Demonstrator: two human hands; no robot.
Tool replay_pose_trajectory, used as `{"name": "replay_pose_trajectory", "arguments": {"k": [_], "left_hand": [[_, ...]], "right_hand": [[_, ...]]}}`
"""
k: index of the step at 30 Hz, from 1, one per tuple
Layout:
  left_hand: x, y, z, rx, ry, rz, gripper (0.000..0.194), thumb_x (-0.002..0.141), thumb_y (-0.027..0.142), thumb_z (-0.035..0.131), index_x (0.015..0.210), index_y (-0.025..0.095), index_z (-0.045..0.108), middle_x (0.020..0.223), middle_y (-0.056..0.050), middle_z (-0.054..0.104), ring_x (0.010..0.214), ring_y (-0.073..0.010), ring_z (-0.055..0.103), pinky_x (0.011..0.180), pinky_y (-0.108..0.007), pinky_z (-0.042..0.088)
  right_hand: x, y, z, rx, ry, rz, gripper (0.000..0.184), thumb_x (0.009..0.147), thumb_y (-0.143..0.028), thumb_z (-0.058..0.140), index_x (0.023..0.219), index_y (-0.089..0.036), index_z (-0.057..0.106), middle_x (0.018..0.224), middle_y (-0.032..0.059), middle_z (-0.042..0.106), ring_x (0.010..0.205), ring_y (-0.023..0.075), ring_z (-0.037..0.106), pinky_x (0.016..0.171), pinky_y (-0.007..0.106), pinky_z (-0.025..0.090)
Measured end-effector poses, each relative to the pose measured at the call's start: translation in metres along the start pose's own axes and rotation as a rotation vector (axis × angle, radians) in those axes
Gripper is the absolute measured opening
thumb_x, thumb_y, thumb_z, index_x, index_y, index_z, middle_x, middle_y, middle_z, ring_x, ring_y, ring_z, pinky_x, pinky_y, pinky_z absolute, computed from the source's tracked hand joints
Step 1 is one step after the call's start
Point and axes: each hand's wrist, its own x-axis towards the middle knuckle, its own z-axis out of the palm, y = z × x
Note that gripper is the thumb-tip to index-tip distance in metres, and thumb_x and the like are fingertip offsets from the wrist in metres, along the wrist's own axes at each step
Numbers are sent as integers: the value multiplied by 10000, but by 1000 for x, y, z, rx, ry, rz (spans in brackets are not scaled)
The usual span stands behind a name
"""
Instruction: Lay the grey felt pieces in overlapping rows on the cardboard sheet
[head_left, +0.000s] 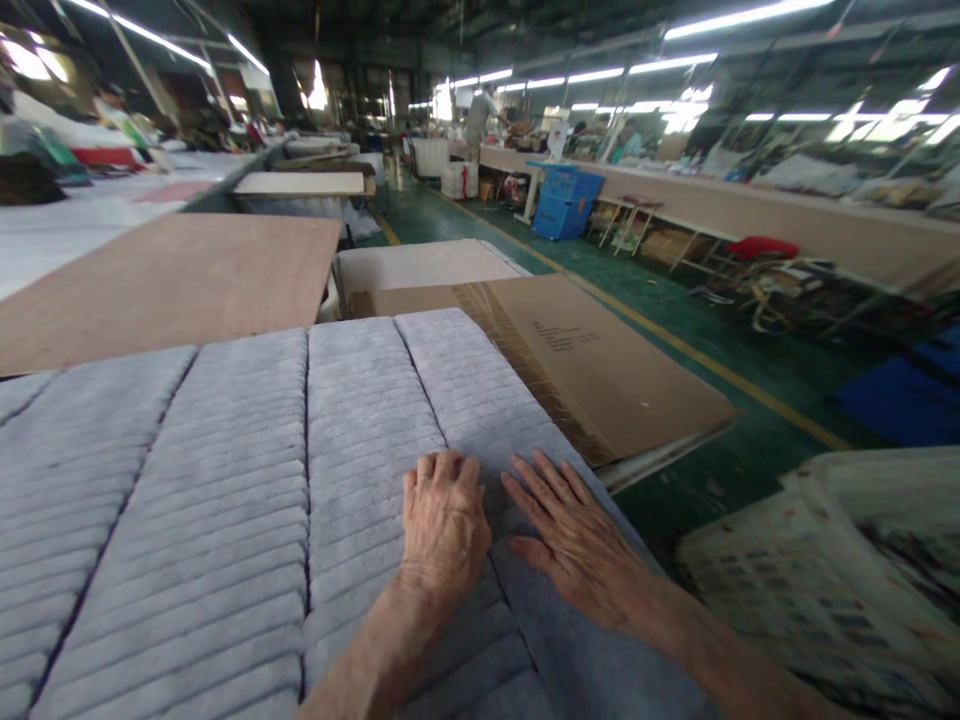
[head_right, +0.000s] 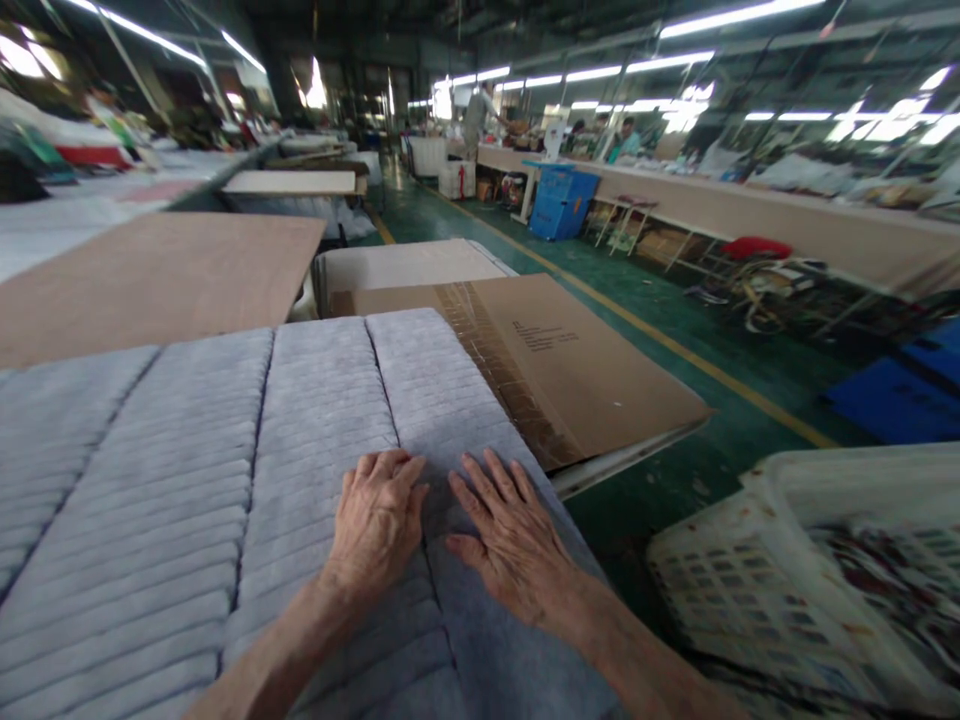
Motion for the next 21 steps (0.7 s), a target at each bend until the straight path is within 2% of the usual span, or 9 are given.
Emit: {"name": "replay_pose_trajectory", "arguments": {"k": [4, 8, 11, 14, 17, 21], "left_hand": [[5, 1, 3, -11, 7, -12, 190, 786, 183, 508, 930, 230, 622, 1044, -40, 592, 991, -239, 467, 819, -376, 360], [13, 3, 0, -34, -5, -96, 184, 722, 170, 553, 896, 203, 605, 1039, -51, 566, 992, -246, 455, 801, -382, 358], [19, 3, -1, -40, -50, -147, 133, 696, 201, 582, 826, 182, 601, 1040, -62, 551, 1000, -258, 446, 800, -388, 359], [19, 0, -2, -49, -36, -168, 165, 695, 243, 605, 841, 169, 589, 1042, -71, 540, 991, -258, 439, 808, -381, 361], [15, -1, -1, -32, 26, -154, 257, 701, 229, 609, 950, 181, 566, 1068, -67, 529, 990, -252, 433, 807, -376, 354], [12, 1, -1, -30, 1, -130, 183, 711, 199, 590, 893, 206, 576, 1043, -54, 543, 983, -242, 445, 788, -368, 347]], "right_hand": [[0, -2, -3, 31, -26, 11, 559, 941, -470, 314, 1399, -152, 273, 1455, 86, 194, 1339, 298, 90, 1049, 547, 261], [1, -3, -6, 74, -27, 25, 545, 933, -480, 332, 1372, -155, 340, 1442, 90, 242, 1327, 307, 153, 1042, 552, 263], [3, 11, -6, 189, 129, 101, 445, 941, -416, 346, 1268, -146, 482, 1348, 97, 418, 1251, 262, 342, 1020, 467, 335], [4, 37, -4, 259, 299, 249, 341, 924, -343, 383, 1112, -142, 585, 1116, 118, 589, 1054, 240, 512, 915, 413, 430], [6, 61, -4, 288, 269, 274, 236, 849, -295, 493, 1017, -181, 613, 1014, 90, 623, 964, 241, 541, 851, 402, 451], [15, 72, -10, 343, 155, 296, 229, 713, -238, 625, 938, -193, 617, 949, 59, 627, 914, 223, 544, 813, 358, 437]]}}
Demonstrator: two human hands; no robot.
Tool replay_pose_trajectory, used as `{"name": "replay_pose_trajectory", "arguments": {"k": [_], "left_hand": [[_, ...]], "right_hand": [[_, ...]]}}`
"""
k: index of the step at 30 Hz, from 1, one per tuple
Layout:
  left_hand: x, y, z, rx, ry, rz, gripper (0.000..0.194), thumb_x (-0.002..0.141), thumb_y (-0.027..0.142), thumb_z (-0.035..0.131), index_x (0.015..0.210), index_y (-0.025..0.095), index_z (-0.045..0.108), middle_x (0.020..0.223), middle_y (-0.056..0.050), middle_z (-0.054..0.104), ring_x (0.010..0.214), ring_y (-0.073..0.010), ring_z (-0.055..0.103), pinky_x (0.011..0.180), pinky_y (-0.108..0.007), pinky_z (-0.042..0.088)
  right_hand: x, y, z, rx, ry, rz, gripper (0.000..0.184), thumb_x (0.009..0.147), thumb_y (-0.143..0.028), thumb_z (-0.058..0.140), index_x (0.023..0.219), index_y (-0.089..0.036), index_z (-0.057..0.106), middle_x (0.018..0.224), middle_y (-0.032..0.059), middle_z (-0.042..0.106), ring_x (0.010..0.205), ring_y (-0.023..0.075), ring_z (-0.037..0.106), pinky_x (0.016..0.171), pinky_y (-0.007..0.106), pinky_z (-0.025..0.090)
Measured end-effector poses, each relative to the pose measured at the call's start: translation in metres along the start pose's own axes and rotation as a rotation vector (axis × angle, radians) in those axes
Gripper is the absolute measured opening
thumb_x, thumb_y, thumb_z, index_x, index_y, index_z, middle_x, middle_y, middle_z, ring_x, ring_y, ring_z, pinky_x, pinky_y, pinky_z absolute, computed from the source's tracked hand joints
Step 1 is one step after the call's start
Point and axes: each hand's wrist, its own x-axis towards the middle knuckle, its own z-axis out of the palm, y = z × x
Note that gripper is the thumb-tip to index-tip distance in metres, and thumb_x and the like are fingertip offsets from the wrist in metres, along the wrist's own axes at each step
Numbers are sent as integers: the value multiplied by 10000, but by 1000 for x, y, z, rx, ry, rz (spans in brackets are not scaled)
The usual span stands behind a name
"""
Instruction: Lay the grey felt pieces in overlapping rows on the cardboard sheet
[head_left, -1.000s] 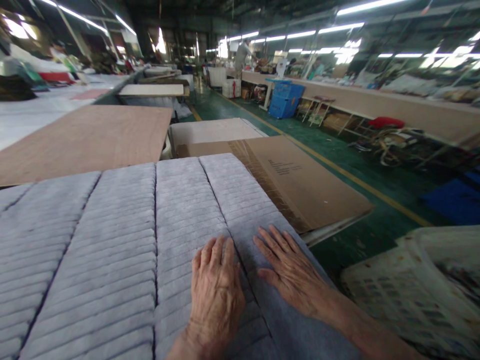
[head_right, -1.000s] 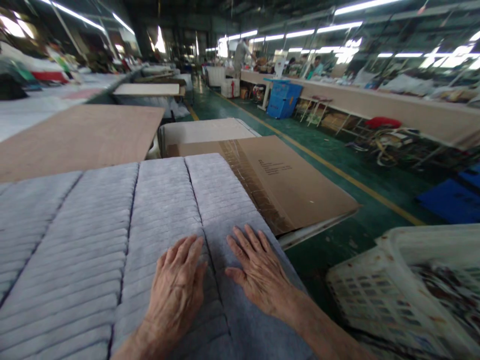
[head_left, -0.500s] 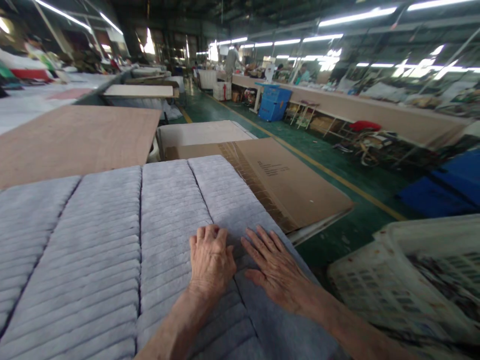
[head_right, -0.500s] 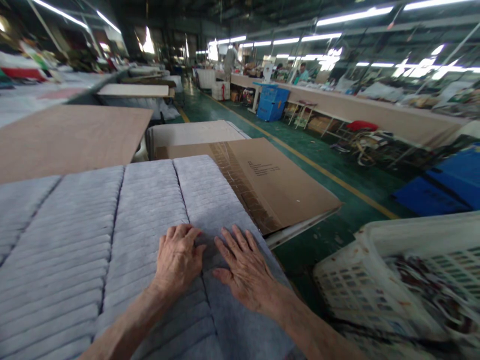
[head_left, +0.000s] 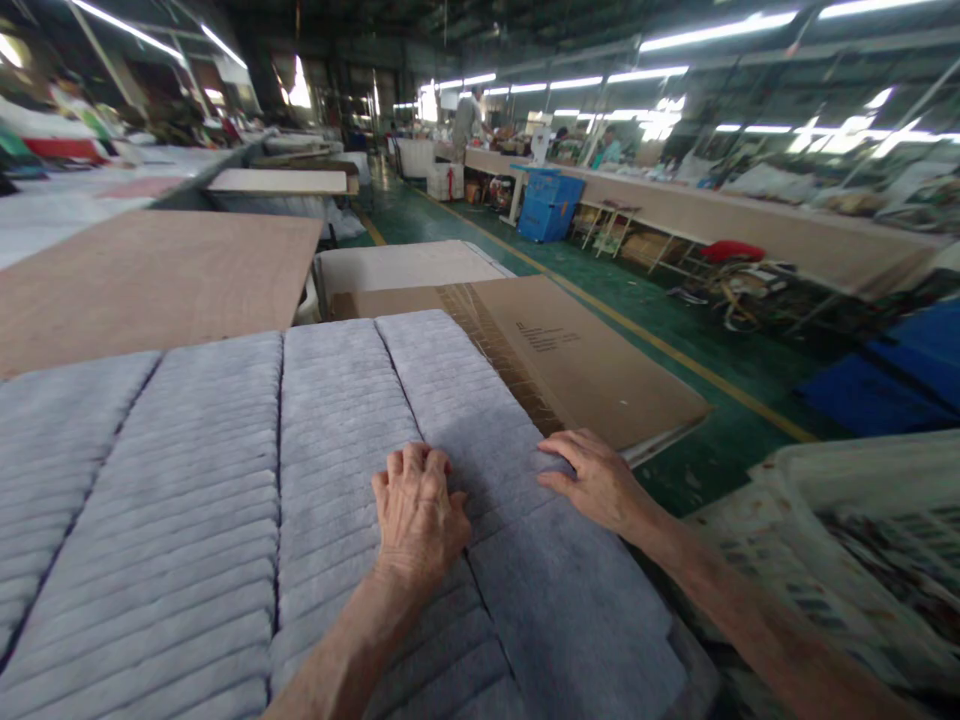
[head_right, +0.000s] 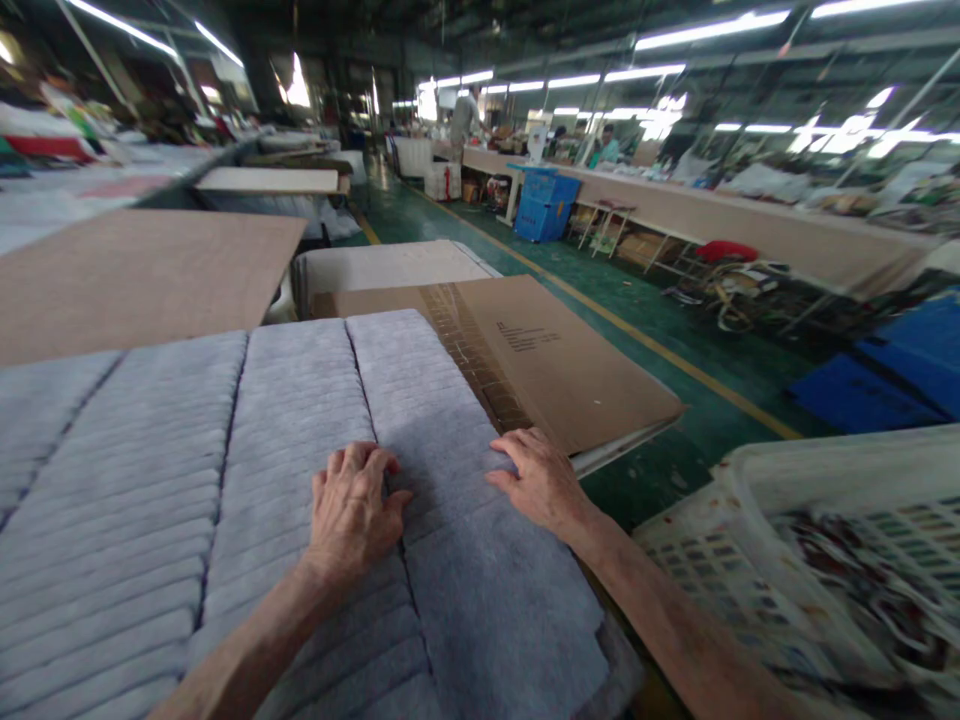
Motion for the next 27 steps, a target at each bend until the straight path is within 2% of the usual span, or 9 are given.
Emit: {"name": "replay_pose_trajectory", "arguments": {"k": [4, 8, 12, 14, 17, 27], "left_hand": [[-3, 2, 0, 15, 80, 61, 331, 707, 147, 580, 1028, 216, 545, 1125, -52, 528, 997, -240, 446, 786, -371, 336], [-8, 0, 3, -1, -23, 127, 206, 776, 136, 496, 950, 226, 560, 957, -14, 604, 921, -216, 505, 752, -369, 330], [-9, -4, 2, -17, -64, 83, 140, 806, 215, 487, 932, 204, 549, 898, -21, 620, 913, -220, 527, 754, -371, 325], [-7, -4, 0, -36, -76, 72, 106, 799, 253, 509, 886, 206, 548, 861, -10, 625, 901, -218, 532, 755, -369, 320], [-5, -2, -3, -54, -99, 43, 69, 783, 257, 524, 825, 209, 549, 835, -3, 627, 887, -214, 534, 753, -366, 313], [0, 0, 5, -32, -92, -31, 114, 793, 204, 456, 788, 204, 570, 809, -18, 636, 867, -227, 546, 729, -373, 304]], "right_hand": [[10, -8, -3, 15, -91, 168, 226, 614, -207, 686, 825, -191, 607, 818, 15, 617, 802, 184, 554, 710, 287, 419], [11, -13, -4, 9, -142, 427, 172, 618, -304, 693, 723, -198, 608, 704, -12, 608, 700, 171, 558, 604, 264, 370], [1, -14, -6, -3, -138, 642, 309, 640, -498, 636, 714, -200, 603, 663, 8, 596, 656, 199, 549, 535, 275, 321], [-6, -15, -8, 42, -141, 671, 356, 669, -557, 571, 701, -203, 587, 671, 10, 598, 664, 199, 551, 540, 277, 329], [-14, -15, -11, 146, -147, 649, 344, 705, -544, 497, 731, -214, 593, 697, -10, 609, 678, 176, 560, 571, 263, 362], [-17, -13, -2, 233, -57, 632, 320, 620, -520, 481, 591, -204, 525, 555, -26, 508, 574, 156, 480, 529, 254, 331]]}}
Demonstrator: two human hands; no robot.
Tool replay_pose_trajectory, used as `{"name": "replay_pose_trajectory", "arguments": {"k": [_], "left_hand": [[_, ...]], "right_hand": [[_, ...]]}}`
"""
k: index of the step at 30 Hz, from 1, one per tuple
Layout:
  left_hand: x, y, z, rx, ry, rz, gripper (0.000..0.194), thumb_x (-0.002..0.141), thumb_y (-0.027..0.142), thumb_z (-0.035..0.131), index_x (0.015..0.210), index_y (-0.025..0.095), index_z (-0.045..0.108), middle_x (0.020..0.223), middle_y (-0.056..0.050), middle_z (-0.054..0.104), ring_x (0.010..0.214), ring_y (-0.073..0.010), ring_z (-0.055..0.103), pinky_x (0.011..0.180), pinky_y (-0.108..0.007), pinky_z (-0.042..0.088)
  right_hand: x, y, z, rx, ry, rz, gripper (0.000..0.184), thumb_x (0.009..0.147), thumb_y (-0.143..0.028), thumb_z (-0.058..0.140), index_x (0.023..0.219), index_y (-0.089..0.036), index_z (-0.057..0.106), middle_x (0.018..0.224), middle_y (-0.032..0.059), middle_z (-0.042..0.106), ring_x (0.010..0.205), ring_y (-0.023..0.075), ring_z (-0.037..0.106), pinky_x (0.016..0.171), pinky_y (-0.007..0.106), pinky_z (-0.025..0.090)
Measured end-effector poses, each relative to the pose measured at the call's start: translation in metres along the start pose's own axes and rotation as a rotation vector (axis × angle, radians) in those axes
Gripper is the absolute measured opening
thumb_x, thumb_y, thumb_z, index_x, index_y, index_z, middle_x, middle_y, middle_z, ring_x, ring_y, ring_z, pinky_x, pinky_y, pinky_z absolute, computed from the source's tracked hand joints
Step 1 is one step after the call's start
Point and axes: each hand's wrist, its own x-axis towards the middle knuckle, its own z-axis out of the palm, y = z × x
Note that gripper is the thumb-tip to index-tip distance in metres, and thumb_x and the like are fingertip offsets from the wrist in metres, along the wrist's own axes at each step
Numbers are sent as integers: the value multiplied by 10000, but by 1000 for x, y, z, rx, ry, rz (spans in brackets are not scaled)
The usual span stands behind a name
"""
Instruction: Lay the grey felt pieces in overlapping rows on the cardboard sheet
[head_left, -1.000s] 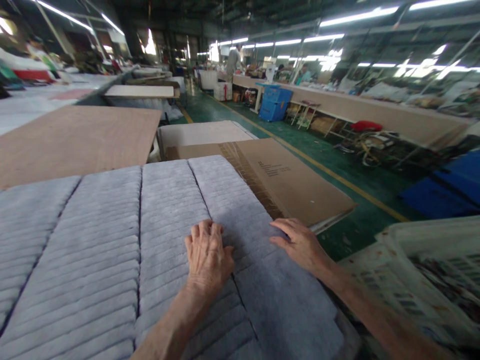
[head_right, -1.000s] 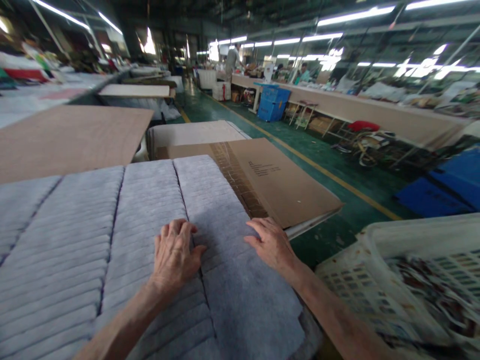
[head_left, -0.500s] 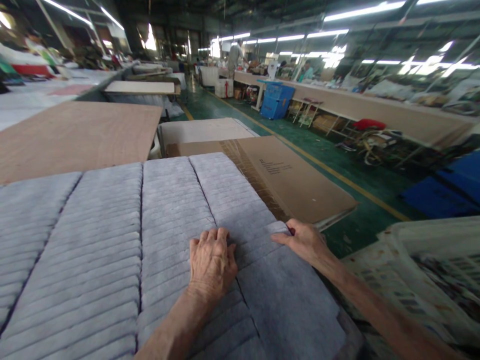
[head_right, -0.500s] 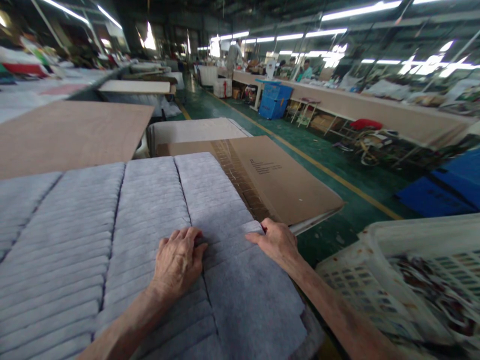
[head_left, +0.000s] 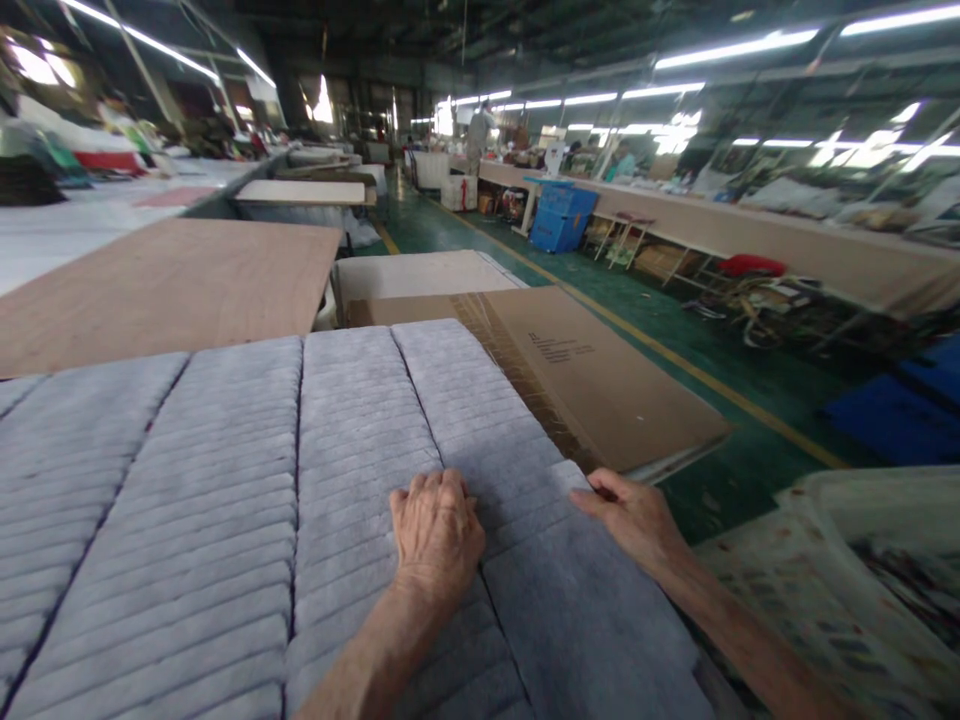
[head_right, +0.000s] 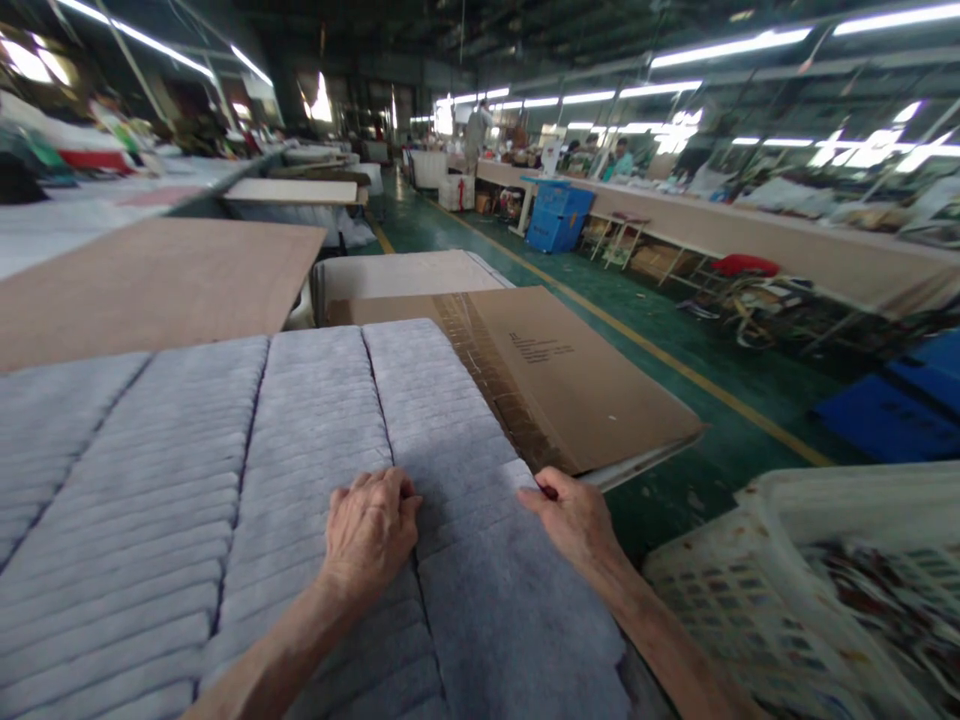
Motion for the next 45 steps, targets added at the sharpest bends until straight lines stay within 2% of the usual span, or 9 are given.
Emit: {"name": "replay_pose_trajectory", "arguments": {"k": [11, 22, 26, 28, 31, 33, 38, 41, 45], "left_hand": [[2, 1, -1, 46, -54, 42, 180, 800, 176, 389, 787, 172, 569, 836, -56, 632, 897, -257, 543, 727, -404, 315], [1, 0, 1, 45, -23, 68, 171, 804, 173, 399, 766, 170, 566, 814, -60, 631, 881, -268, 549, 722, -427, 343], [0, -5, 1, -59, 36, 45, 116, 799, 180, 452, 782, 197, 566, 805, -25, 632, 856, -240, 548, 733, -405, 367], [0, -10, -3, -186, 119, 51, 135, 803, 169, 465, 848, 201, 588, 846, -30, 632, 863, -226, 540, 748, -388, 396], [-6, -21, -10, -313, 278, 163, 245, 809, 132, 456, 1009, 179, 589, 981, -67, 612, 918, -219, 520, 776, -377, 438], [-18, -29, -16, -284, 328, 258, 281, 806, 109, 451, 1051, 162, 578, 1022, -78, 604, 924, -217, 522, 791, -393, 456], [-67, -41, -18, -21, 267, 491, 345, 812, 102, 417, 1139, 133, 524, 1156, -91, 587, 1043, -219, 518, 852, -412, 483], [-92, -47, -12, 152, 317, 630, 360, 813, 163, 412, 1147, 69, 508, 1192, -136, 575, 1102, -243, 508, 845, -403, 499], [-109, -56, 0, 348, 353, 703, 444, 807, 252, 427, 1202, 56, 479, 1250, -171, 531, 1152, -289, 490, 846, -407, 486]], "right_hand": [[1, -5, -7, 12, -51, -18, 319, 592, -509, 488, 531, -197, 463, 509, -46, 405, 530, 122, 396, 502, 245, 276], [2, -2, -3, -70, -14, -90, 287, 655, -470, 478, 564, -201, 519, 502, -40, 479, 509, 135, 471, 471, 240, 331], [-8, -1, 0, -146, 177, -119, 347, 690, -479, 502, 824, -179, 613, 797, 57, 633, 768, 241, 568, 695, 356, 447], [-21, -3, 3, -218, 278, -275, 443, 765, -480, 485, 1024, -139, 597, 1035, 112, 608, 993, 278, 517, 883, 412, 401], [-48, -9, 13, -369, 283, -642, 415, 919, -387, 366, 1220, -138, 506, 1245, 91, 510, 1186, 242, 402, 1005, 402, 337], [-65, -11, 22, -440, 200, -769, 405, 948, -346, 337, 1288, -155, 443, 1333, 69, 432, 1264, 230, 314, 1025, 408, 333], [-85, -9, 39, -562, -4, -845, 483, 945, -374, 354, 1389, -193, 300, 1454, 58, 229, 1333, 280, 144, 1042, 515, 290], [-85, -8, 38, -601, -29, -850, 509, 938, -389, 370, 1402, -201, 274, 1466, 73, 189, 1336, 304, 107, 1042, 549, 264], [-86, -11, 31, -590, -70, -881, 551, 915, -455, 407, 1407, -258, 257, 1479, 98, 117, 1330, 351, 77, 1016, 599, 255]]}}
